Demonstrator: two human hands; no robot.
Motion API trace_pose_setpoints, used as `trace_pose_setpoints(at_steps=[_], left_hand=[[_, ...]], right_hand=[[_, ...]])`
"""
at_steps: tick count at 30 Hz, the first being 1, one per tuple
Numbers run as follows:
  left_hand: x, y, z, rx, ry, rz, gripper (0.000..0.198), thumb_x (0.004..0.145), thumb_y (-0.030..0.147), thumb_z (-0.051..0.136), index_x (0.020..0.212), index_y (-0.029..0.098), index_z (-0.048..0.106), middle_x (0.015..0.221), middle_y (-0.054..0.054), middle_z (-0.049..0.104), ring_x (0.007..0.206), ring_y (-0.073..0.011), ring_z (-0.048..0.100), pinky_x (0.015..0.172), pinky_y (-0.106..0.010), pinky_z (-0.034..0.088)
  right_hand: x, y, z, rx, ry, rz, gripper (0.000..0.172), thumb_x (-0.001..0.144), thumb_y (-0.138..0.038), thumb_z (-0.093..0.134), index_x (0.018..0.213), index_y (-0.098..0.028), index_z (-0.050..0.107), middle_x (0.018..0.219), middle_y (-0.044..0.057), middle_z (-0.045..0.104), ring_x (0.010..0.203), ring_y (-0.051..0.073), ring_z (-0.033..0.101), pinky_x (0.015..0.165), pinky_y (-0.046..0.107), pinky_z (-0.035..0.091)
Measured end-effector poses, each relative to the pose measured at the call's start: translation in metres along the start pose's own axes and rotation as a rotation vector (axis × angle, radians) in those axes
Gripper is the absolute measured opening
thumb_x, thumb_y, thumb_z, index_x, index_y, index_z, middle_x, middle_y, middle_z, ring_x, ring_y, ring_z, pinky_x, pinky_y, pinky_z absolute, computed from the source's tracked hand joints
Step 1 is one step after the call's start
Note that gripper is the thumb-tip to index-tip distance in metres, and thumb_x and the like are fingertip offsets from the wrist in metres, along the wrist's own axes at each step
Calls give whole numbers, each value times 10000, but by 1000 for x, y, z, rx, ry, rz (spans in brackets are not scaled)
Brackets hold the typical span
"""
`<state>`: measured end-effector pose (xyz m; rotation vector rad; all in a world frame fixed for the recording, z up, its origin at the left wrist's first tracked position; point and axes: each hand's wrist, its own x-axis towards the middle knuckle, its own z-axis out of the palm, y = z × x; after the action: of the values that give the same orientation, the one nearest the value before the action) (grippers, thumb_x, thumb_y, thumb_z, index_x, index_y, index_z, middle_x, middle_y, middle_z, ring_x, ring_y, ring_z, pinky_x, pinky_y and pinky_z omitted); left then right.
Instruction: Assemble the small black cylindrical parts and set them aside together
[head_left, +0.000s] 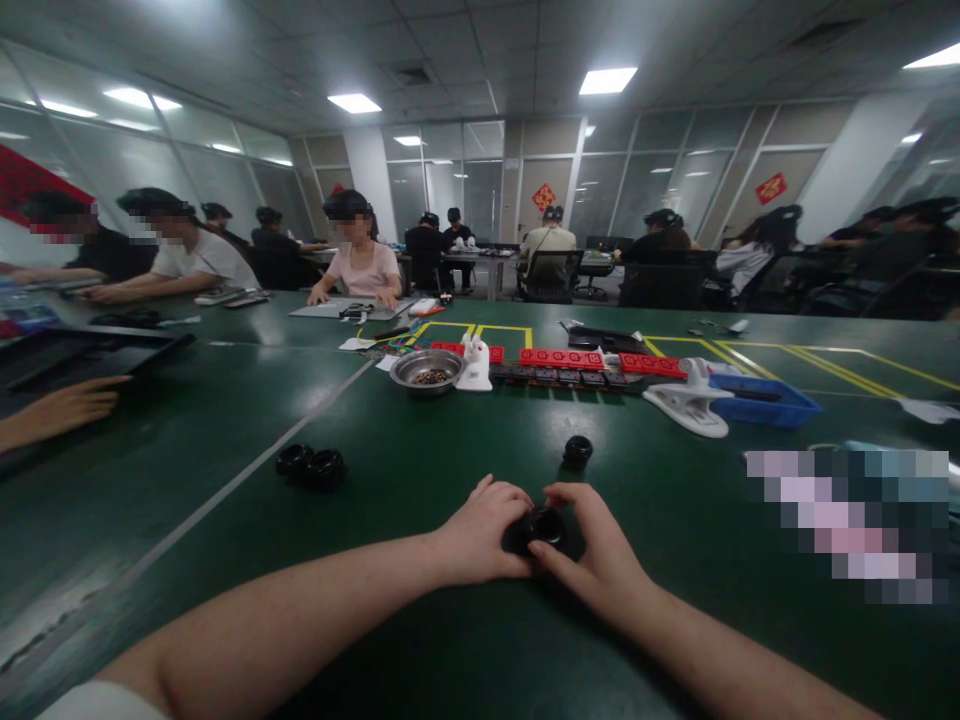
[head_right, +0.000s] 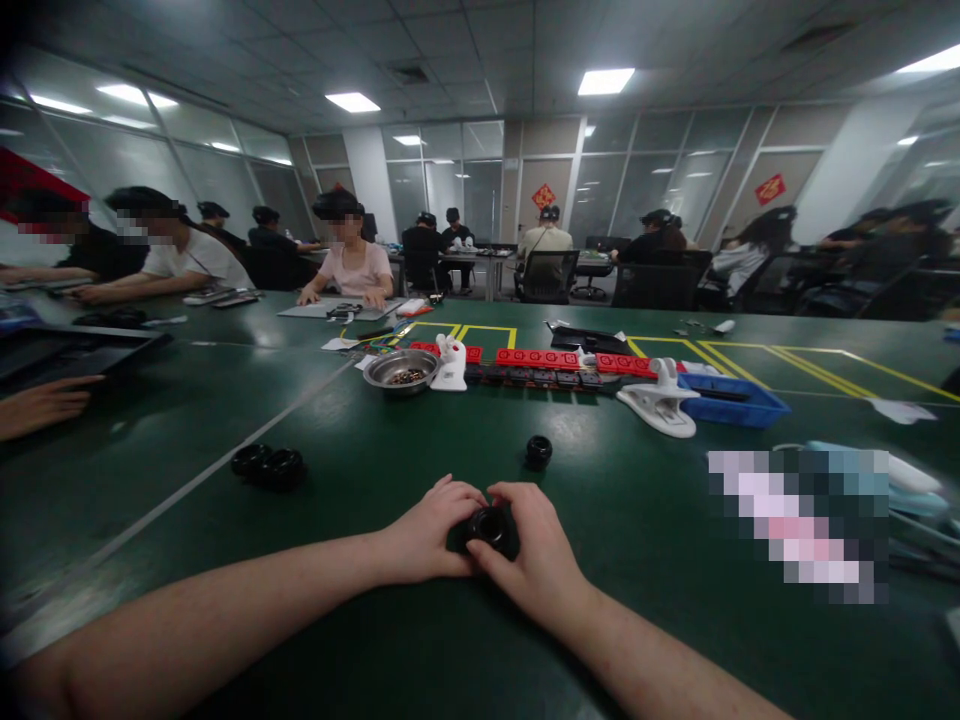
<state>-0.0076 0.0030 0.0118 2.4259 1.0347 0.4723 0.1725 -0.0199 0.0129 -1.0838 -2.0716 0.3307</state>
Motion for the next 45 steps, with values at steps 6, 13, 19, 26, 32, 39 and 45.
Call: trace_pose_setpoints(at_steps=[6, 13, 19, 26, 32, 39, 45], left_hand=[[0, 0, -1, 11, 0, -1, 482, 641, 450, 643, 1037, 205, 520, 1086, -63, 523, 1068, -239, 443, 1019, -513, 164], [-1, 0, -1, -1, 5, 12, 414, 650, 431, 642, 979, 203, 536, 1078, -53, 523, 1064, -226, 443, 1022, -510, 156], [-1, 1, -2, 4, 6, 11, 479, 653, 460, 635, 1032, 191, 520, 1078, -66, 522, 1069, -236, 440, 1018, -514, 163], [0, -2, 1, -4, 12, 17, 438, 638, 447, 651, 976, 191, 539, 1076, -62, 523, 1060, -233, 447, 1014, -519, 164], [-1, 1, -2, -11, 7, 8, 462, 638, 417, 657, 1027, 203, 527, 1072, -55, 526, 1061, -233, 444, 1017, -521, 159], [-1, 2, -3, -1, -1, 5, 451, 642, 447, 648, 999, 192, 542, 1091, -65, 518, 1076, -241, 437, 1018, -517, 164], [-1, 2, -2, -6, 5, 11, 460, 627, 410, 671, 1012, 195, 540, 1086, -60, 525, 1073, -242, 439, 1014, -523, 164]], right_hand=[[-1, -3, -5, 40, -91, -161, 493, 705, -167, 480, 1180, -204, 354, 1128, 104, 515, 1069, 247, 474, 908, 444, 387], [0, -2, -1, 5, -30, -8, 393, 689, -228, 578, 1045, -196, 415, 977, 89, 537, 914, 234, 533, 792, 410, 460], [-1, -5, -6, 120, -117, -142, 470, 699, -137, 479, 1151, -199, 363, 1091, 94, 500, 1015, 222, 487, 867, 388, 427], [0, 2, -1, -5, -27, -24, 413, 713, -251, 560, 1087, -185, 397, 1028, 103, 510, 959, 244, 507, 819, 419, 440], [0, 0, -1, 53, -91, -53, 353, 722, -176, 514, 1061, -204, 418, 989, 78, 536, 921, 214, 529, 801, 385, 458], [-1, 1, -3, 9, -58, -87, 499, 710, -213, 530, 1177, -188, 357, 1132, 115, 489, 1051, 253, 478, 881, 424, 414], [1, 3, 1, -12, -73, -7, 364, 722, -247, 548, 1061, -196, 424, 958, 83, 553, 889, 230, 553, 772, 403, 473]])
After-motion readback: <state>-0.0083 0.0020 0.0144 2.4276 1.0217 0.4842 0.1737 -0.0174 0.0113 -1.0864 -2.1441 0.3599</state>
